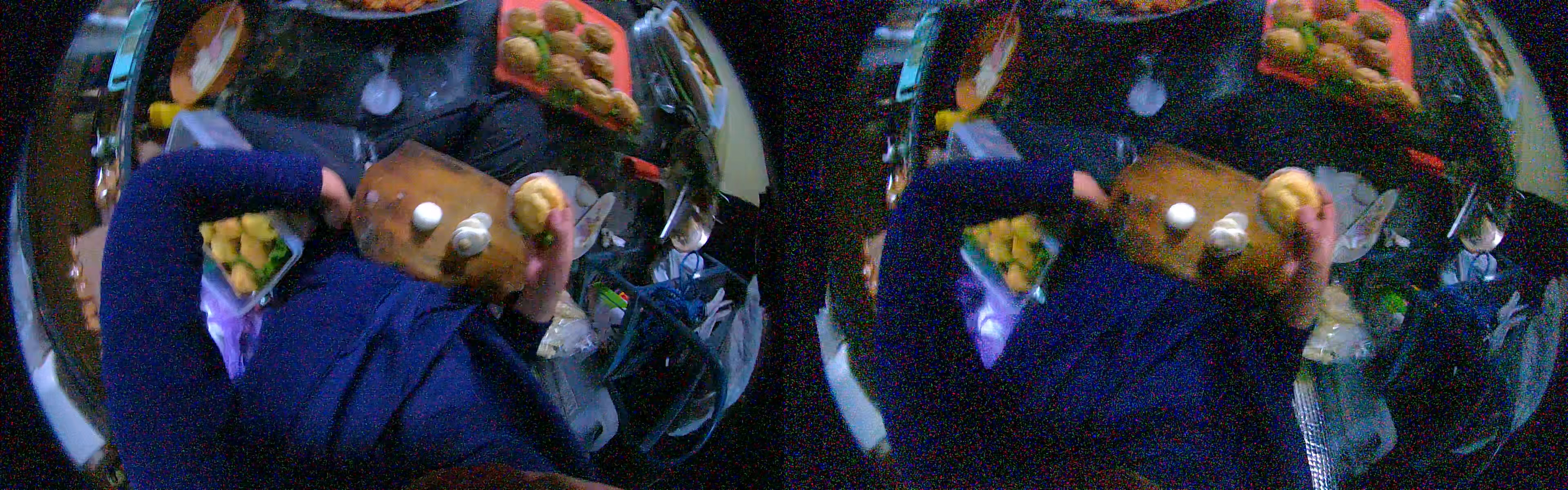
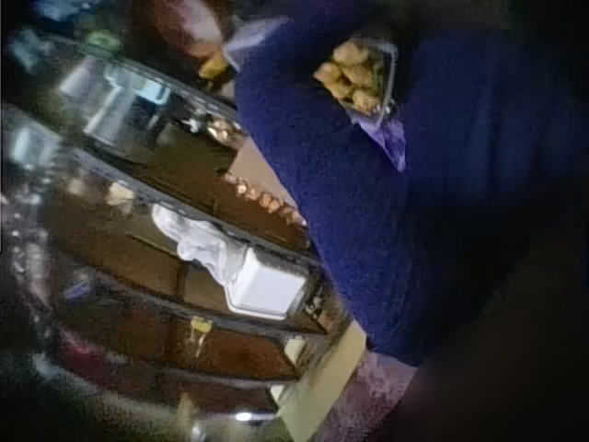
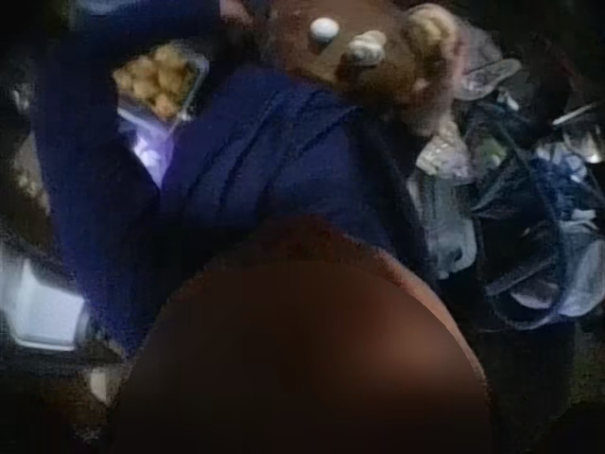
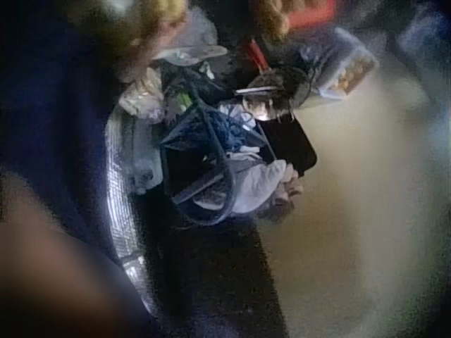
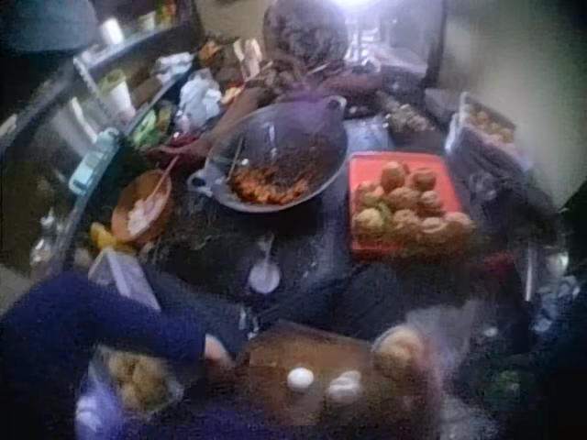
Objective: The person slices a hard-boiled egg on a wooden cutting board and places the slices into small buns with lettuce. They then place the assembled buns into paper liners and arrange them in a plastic container.
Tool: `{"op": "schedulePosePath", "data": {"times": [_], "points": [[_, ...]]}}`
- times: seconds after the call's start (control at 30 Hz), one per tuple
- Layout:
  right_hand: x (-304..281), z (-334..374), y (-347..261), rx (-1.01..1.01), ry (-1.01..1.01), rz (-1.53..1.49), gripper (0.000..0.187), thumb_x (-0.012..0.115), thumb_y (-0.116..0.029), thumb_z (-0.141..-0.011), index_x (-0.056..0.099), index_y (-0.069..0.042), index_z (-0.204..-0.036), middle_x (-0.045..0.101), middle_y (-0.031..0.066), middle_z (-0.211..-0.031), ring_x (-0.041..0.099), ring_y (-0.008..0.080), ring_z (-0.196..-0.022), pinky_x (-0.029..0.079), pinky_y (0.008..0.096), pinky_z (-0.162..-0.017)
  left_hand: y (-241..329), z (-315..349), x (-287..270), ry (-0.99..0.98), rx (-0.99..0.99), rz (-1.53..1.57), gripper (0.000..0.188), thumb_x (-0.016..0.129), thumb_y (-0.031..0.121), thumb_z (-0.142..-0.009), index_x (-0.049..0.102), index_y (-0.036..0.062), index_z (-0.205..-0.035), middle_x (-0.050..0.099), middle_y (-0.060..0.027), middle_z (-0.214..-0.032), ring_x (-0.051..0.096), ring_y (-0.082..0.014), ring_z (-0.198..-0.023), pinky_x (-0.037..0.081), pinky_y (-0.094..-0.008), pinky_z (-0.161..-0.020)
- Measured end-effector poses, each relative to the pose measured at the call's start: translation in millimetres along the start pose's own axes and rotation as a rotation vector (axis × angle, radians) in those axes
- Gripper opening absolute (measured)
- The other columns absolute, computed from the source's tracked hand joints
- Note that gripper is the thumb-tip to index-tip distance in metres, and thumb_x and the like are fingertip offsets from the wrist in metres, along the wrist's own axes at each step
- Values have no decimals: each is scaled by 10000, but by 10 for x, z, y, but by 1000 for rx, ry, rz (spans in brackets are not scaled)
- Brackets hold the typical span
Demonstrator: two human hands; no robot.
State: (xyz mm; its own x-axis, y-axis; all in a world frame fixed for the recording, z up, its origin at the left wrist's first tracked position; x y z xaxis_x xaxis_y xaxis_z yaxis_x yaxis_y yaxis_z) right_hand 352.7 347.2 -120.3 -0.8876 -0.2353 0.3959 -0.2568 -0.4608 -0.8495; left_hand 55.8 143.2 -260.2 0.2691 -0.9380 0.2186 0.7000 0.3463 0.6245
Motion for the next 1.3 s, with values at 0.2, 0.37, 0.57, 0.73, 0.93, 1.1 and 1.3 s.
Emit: {"op": "schedulePosePath", "data": {"times": [0.2, 0.37, 0.57, 0.73, 0.93, 1.1, 1.3], "points": [[-30, 35, 31, -23, 81, -94, 581, 674, -299, -815, 420, -21, -1258, 545, 137, -1176, 575, 258, -1081, 493, 403, -929, 59, -125, 11, -5, -95, -56, 286, 521, 174, -909, 591, 37, -1150, 616, -118, -1131, 560, -178, -1011, 441, -333, -877], [-150, 4, 73, -20, 106, -121, 568, 728, -254, -770, 463, -39, -1224, 562, 109, -1131, 576, 227, -1015, 487, 367, -899, 43, -199, 25, -19, -126, -85, 278, 527, 177, -901, 605, 42, -1131, 629, -124, -1115, 578, -187, -1002, 453, -342, -860], [-165, 17, 83, -29, 113, -101, 561, 743, -226, -764, 474, -45, -1221, 573, 95, -1106, 577, 207, -1008, 504, 351, -861, -23, -280, 92, -29, -136, -103, 269, 533, 180, -891, 623, 47, -1108, 644, -130, -1094, 600, -199, -992, 468, -353, -839], [-104, 46, 72, -19, 108, -154, 543, 733, -232, -774, 482, -44, -1217, 582, 100, -1097, 578, 212, -1007, 493, 356, -880, -113, -368, 259, -41, -109, -99, 263, 539, 182, -883, 638, 52, -1088, 657, -135, -1078, 618, -208, -983, 480, -362, -822], [-88, 55, -22, -52, 115, -9, 521, 717, -263, -787, 497, -23, -1194, 591, 102, -1088, 575, 198, -1008, 480, 340, -887, -156, -457, 328, -10, -52, -104, 255, 546, 185, -873, 656, 57, -1065, 673, -142, -1058, 640, -219, -972, 495, -372, -801], [-36, 62, -53, -98, 115, 9, 510, 714, -261, -789, 502, -24, -1188, 591, 94, -1091, 573, 190, -1000, 479, 337, -882, 53, -7, -167, 190, -340, -495, 244, 552, 203, -834, 674, 40, -969, 685, -178, -964, 667, -304, -912, 499, -421, -731], [13, 77, -84, -92, 120, -5, 454, 684, -235, -825, 503, -54, -1200, 574, 93, -1117, 565, 190, -1009, 471, 330, -892, 1212, 1254, -555, 704, -365, -1090, 126, 683, 199, -716, 694, 75, -735, 688, -145, -783, 687, -301, -730, 549, -405, -608]]}}
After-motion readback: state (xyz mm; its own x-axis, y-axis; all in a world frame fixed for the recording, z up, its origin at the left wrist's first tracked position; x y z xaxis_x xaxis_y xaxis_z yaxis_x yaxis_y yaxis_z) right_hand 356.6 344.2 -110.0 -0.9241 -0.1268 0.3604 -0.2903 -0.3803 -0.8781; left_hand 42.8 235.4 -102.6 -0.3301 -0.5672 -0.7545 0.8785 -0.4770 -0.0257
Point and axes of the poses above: each hand's wrist, its own z-axis away from the middle knuckle, its own x-axis out of the palm, y = z × x, the point moved 9 cm from there along -z, towards the middle knuckle
